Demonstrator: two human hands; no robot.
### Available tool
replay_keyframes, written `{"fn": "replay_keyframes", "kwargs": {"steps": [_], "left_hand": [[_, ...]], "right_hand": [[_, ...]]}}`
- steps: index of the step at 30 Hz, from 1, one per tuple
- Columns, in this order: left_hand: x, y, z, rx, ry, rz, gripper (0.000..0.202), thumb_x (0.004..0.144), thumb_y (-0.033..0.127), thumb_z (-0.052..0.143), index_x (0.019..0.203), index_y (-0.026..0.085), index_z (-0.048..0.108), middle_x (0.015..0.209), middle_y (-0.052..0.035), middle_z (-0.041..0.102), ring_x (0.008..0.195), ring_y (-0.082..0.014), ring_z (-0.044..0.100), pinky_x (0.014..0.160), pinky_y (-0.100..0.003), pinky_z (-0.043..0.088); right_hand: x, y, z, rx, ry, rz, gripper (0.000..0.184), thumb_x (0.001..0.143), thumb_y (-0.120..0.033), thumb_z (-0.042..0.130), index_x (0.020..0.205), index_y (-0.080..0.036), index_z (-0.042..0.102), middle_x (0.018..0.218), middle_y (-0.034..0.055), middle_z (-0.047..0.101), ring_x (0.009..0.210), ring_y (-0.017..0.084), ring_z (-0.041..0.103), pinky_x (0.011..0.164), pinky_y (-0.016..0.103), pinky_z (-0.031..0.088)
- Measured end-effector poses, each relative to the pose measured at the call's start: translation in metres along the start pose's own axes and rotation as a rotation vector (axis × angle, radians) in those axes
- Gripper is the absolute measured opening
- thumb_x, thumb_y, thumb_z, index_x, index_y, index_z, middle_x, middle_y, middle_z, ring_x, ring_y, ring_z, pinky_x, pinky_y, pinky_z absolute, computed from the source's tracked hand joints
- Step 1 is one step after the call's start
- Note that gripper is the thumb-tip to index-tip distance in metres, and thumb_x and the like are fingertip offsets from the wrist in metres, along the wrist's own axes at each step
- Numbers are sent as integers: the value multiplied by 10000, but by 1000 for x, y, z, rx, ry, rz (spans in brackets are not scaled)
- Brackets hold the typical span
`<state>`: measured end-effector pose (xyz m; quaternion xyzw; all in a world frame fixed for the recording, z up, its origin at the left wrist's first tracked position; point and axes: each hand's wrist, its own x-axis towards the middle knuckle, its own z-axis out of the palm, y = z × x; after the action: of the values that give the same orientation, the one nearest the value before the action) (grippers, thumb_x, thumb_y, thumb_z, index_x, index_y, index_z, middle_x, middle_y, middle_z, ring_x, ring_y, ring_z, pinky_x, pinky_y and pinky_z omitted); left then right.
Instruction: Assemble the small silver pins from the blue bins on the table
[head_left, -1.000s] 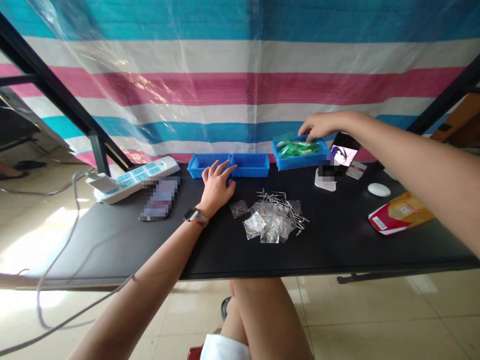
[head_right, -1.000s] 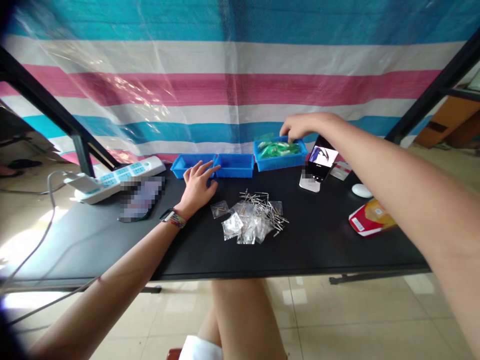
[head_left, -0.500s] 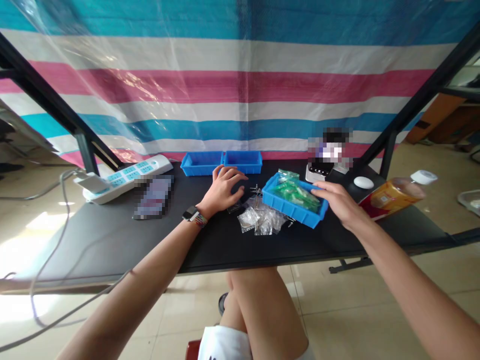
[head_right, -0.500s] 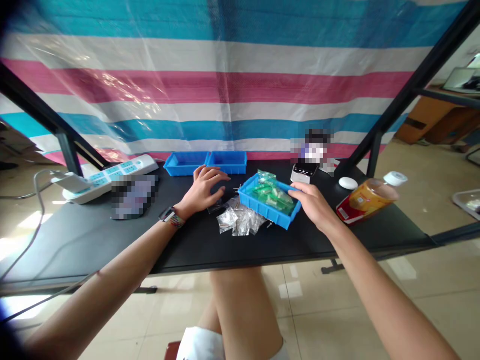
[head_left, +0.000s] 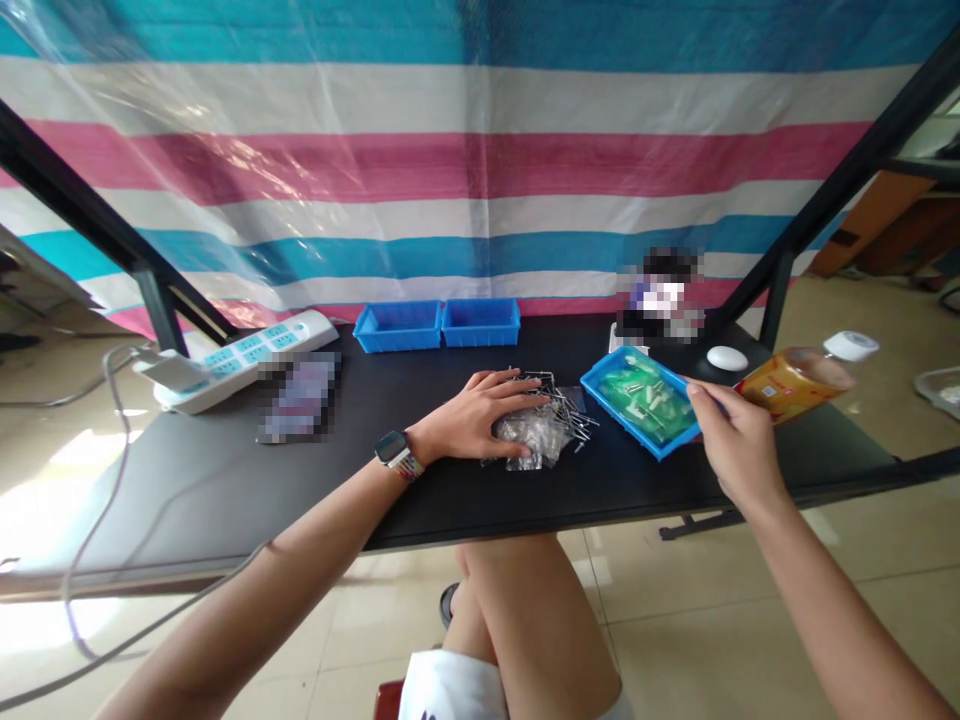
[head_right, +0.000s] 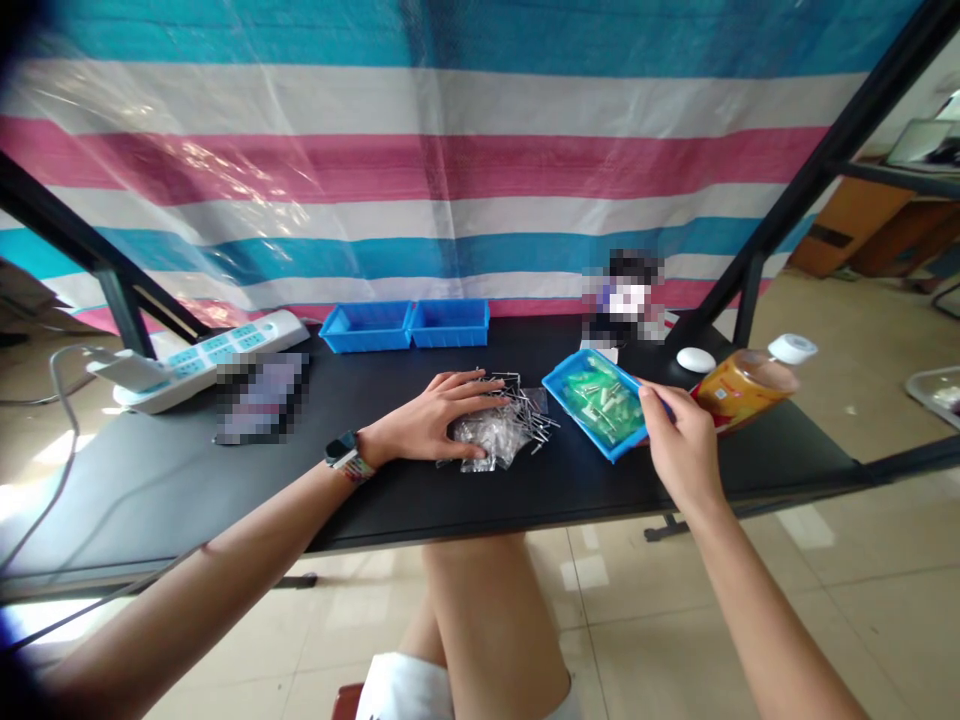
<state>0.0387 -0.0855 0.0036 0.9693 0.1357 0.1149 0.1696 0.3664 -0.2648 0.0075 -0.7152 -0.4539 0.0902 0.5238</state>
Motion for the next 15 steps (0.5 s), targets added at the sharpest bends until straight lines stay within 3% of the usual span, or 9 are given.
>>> {"fn": "replay_keyframes", "kwargs": {"steps": [3,5,10,15], "left_hand": [[0,-1,1,13,10,7,787,950,647,747,1653,395,502,1739,-38,450,1645,-403,320,1327,-593,241],[-1,-1,1,16,18,6,785,952,656,741,1653,398,502,1739,-34,449,1644,-396,324,1330,-582,246],[-1,0,2,8,41,7,818,935,681,747,1664,422,479,1738,-27,452,1625,-407,346,1330,-586,260],[-2,-3,5,9,65,11,941,911,743,733,1713,387,394,1762,-60,406,1631,-409,327,1335,-584,260]], "right_hand": [[-2,-14,14,-176,146,-297,346,1038,-457,587,1144,-246,841,1151,147,795,1125,368,755,1034,555,601],[-4,-25,26,-238,144,-419,348,1063,-405,559,1217,-248,829,1182,154,783,1117,354,760,1015,528,611],[-8,-43,48,-410,87,-578,387,1088,-327,519,1387,-289,760,1303,143,753,1179,341,741,1026,488,610],[-4,-48,54,-614,51,-710,395,1085,-277,529,1420,-273,736,1359,128,751,1154,344,724,971,470,612]]}}
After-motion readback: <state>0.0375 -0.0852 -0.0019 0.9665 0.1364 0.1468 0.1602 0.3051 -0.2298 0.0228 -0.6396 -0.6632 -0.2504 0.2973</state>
